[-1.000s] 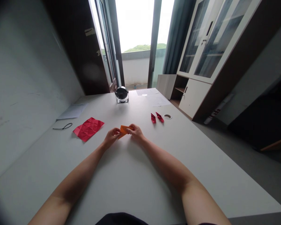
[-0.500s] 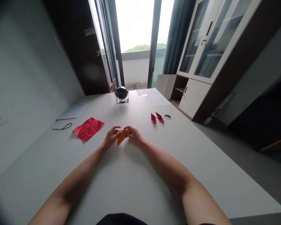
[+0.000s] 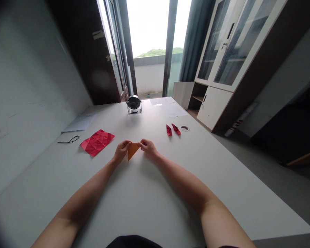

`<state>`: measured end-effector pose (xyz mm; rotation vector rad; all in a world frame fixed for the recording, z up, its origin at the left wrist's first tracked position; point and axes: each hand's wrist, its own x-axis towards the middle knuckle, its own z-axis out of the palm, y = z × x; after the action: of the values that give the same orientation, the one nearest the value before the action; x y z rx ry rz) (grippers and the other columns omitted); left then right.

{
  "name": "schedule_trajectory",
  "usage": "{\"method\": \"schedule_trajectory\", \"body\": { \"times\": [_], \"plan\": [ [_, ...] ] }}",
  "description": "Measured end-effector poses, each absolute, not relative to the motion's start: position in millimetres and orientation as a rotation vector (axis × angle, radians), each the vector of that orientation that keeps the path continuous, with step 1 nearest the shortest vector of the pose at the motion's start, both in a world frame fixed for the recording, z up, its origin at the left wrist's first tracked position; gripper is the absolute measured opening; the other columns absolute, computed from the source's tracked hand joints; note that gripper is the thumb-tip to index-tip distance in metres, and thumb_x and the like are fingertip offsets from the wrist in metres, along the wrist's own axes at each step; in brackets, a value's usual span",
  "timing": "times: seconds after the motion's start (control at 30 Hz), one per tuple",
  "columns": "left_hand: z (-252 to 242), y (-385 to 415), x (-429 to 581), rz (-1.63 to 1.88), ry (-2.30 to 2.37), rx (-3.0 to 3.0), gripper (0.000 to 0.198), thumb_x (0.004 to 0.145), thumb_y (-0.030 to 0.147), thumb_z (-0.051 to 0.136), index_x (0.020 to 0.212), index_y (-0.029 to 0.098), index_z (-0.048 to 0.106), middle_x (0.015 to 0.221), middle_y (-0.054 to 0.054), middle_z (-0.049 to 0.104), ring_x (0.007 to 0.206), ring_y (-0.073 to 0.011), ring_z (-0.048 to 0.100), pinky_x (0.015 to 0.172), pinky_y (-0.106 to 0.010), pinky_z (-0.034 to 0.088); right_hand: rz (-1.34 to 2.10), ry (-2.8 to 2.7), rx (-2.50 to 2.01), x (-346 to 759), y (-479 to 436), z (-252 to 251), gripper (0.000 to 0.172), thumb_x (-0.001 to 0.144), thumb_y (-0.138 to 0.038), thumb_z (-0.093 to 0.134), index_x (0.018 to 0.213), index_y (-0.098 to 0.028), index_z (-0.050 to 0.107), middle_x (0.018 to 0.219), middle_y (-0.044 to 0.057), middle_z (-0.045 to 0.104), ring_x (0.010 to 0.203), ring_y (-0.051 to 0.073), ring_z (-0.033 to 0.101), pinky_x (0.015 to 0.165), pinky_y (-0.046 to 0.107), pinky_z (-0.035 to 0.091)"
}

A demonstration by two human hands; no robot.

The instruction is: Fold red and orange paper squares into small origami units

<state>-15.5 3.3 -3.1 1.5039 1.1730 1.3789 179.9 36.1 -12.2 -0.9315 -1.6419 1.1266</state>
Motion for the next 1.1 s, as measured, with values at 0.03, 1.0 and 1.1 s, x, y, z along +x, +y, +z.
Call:
{"method": "schedule_trajectory", "body": {
  "times": [0.03,1.0,1.1],
  "plan": [
    [-2.7,3.2,-15.4,1.383,1.182,1.498,0.028,0.084,0.047,0.062,0.086,0.02,0.07,0.081,-0.003,0.068,0.077,-0.0192,0.06,0.072,-0.03,0.045,1.112,-1.647,-0.943,179.8,35.5,-11.9,0.041,0.08,-0.059,0.063,0.069,-0.02,0.056,0.054,-0.003,0.053,0.05,0.011,0.047,0.049,0.023,0.036],
    [-9.2,3.4,-19.3,1.27,1.317,1.68,0.03,0.089,0.046,0.055,0.082,0.021,0.069,0.067,-0.001,0.063,0.064,-0.0164,0.055,0.063,-0.027,0.042,0.817,-1.514,-1.065,189.1,39.2,-6.8,0.048,0.088,-0.062,0.052,0.064,-0.021,0.052,0.052,-0.002,0.047,0.05,0.012,0.043,0.051,0.025,0.034],
    [-10.3,5.2,-20.3,1.331,1.28,1.581,0.029,0.088,0.046,0.057,0.08,0.02,0.066,0.067,0.0,0.06,0.062,-0.0146,0.053,0.06,-0.026,0.04,0.837,-1.468,-1.063,191.6,42.4,-6.7,0.047,0.088,-0.062,0.053,0.065,-0.02,0.053,0.052,-0.002,0.047,0.05,0.012,0.043,0.052,0.026,0.035]
  ]
}}
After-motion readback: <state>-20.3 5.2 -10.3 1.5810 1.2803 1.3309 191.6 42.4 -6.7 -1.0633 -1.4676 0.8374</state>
